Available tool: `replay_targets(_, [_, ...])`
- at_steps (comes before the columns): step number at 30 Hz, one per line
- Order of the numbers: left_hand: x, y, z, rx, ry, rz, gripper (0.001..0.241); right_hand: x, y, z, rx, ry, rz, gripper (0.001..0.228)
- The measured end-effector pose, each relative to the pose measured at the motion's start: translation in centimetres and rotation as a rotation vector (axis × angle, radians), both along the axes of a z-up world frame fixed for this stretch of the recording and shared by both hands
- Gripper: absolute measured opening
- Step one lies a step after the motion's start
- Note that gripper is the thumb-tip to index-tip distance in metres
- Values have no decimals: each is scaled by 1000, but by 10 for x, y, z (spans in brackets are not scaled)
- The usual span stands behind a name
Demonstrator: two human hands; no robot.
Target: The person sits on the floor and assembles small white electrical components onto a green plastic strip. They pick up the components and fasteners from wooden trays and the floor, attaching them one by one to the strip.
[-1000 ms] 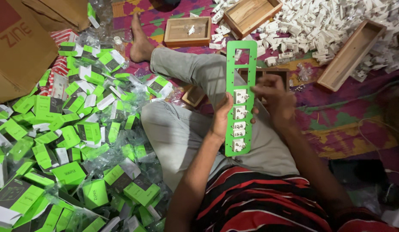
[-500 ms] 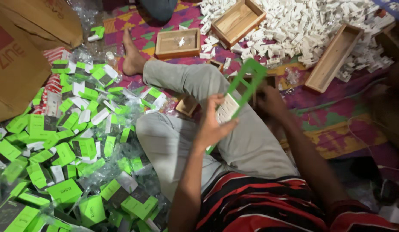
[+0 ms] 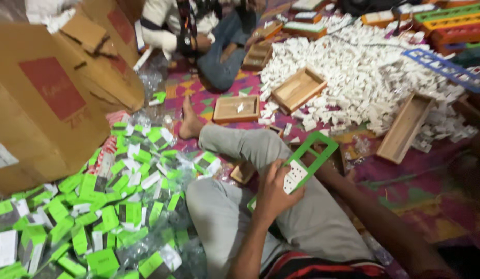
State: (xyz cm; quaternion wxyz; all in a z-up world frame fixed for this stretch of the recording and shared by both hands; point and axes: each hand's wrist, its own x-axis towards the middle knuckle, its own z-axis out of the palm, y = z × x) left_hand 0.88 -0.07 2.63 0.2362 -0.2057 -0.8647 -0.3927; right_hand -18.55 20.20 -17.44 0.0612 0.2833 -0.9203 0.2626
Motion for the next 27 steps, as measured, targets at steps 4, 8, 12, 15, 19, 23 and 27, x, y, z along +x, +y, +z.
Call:
replay_targets(4, [-3, -7, 2, 9, 18, 10, 58, 1, 4, 13, -286, 107, -67, 24])
replay_targets(8, [-1, 0, 2, -11, 14, 35, 54, 30, 35, 41, -429, 70, -96, 23])
replay_targets(12, [3, -3, 11, 7, 38, 35, 49, 59, 38, 67, -617, 10, -132, 23])
replay_targets(15, [1, -3, 12, 11, 26, 13, 49, 83, 48, 75, -779, -115, -272, 25])
replay_targets(19, [0, -3, -1, 5, 47, 20, 43, 110, 61, 83, -1014, -167, -431, 20])
replay_targets(23, [-2, -5, -15, 6, 123, 19, 55, 128, 61, 106, -1039, -4, -364, 18])
replay_targets(27, [-10, -5, -26, -20, 143, 59, 56, 152, 53, 138, -1036, -58, -320, 13])
